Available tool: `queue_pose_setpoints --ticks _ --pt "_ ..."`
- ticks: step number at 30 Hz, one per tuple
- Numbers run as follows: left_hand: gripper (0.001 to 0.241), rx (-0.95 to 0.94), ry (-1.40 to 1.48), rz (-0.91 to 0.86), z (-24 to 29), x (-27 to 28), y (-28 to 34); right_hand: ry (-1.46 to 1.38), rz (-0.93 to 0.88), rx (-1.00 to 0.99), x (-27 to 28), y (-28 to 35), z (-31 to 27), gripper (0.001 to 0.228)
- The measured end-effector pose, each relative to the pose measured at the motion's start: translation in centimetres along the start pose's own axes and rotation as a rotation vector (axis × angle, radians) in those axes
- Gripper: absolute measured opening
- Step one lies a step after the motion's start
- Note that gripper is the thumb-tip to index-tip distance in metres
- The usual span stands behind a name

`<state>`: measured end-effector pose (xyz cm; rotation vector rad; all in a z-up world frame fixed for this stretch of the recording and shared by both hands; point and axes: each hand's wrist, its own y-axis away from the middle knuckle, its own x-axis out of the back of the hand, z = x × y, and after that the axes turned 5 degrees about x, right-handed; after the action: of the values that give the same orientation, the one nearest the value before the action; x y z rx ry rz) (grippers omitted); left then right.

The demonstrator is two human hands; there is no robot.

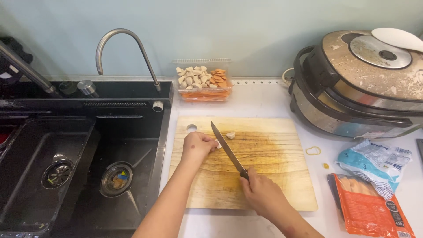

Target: Chopping fish balls and organizing food items on a cutting board in a kitchen.

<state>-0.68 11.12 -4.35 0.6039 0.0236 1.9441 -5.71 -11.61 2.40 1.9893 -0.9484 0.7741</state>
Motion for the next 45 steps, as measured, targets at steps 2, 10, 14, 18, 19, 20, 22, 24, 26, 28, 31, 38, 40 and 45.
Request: queue_pose_setpoints --ticks 2,10,14,18,19,20,22,24,26,28,31,38,40,45 --pt "0.012 0.015 -0.014 -0.005 0.4 0.1 0.1 0.037 0.022 0.016 -0.6 -0.3 0.4 0.034" --pt "0.014 0.118 -0.131 -0.033 2.3 0.7 0.5 0.007 -0.009 -0.005 -1.5 -1.5 0.1 0.032" --pt "0.015 0.117 -0.135 -0.037 1.5 0.3 0.0 0.093 0.042 0.088 -0.4 -1.5 -1.6 0.032" --pt "0.014 0.054 -0.107 0.003 1.3 0.1 0.8 0.101 -0.018 0.071 -0.3 -1.0 -0.8 0.032" --pt "0.014 0.052 -0.108 0.005 0.9 0.1 0.6 0.101 -0.016 0.073 0.0 -0.7 -0.4 0.032" --pt "0.014 0.019 -0.136 0.039 0.7 0.1 0.4 0.12 -0.021 0.084 0.4 -0.4 0.1 0.034" --pt "0.014 -0.016 -0.161 0.07 -0.1 -0.4 -0.4 0.142 -0.023 0.091 2.0 0.6 0.4 0.035" --pt "0.02 -0.112 -0.177 0.142 -1.0 -1.3 -1.5 -0.01 -0.171 -0.077 4.5 2.0 0.1 0.031" --pt "0.02 -0.14 -0.21 0.164 0.8 -1.4 -0.6 -0.089 -0.121 -0.062 5.2 1.5 0.7 0.034" --pt "0.02 -0.167 -0.244 0.188 2.2 -1.9 0.1 -0.168 -0.069 -0.045 5.8 1.0 0.9 0.036" --pt "0.021 -0.155 -0.389 0.202 3.4 -2.8 0.1 -0.208 0.015 -0.071 6.3 0.0 0.5 0.034" --pt "0.024 -0.077 -0.451 0.121 4.0 -3.3 0.2 -0.062 0.018 -0.097 5.0 -0.8 1.0 0.034" --pt "0.025 -0.078 -0.451 0.113 4.0 -3.3 0.4 -0.028 0.018 -0.077 4.3 -0.9 1.3 0.034" --pt "0.03 -0.057 -0.476 0.086 4.5 -3.3 0.8 0.13 0.056 -0.079 2.5 -1.6 2.5 0.032"
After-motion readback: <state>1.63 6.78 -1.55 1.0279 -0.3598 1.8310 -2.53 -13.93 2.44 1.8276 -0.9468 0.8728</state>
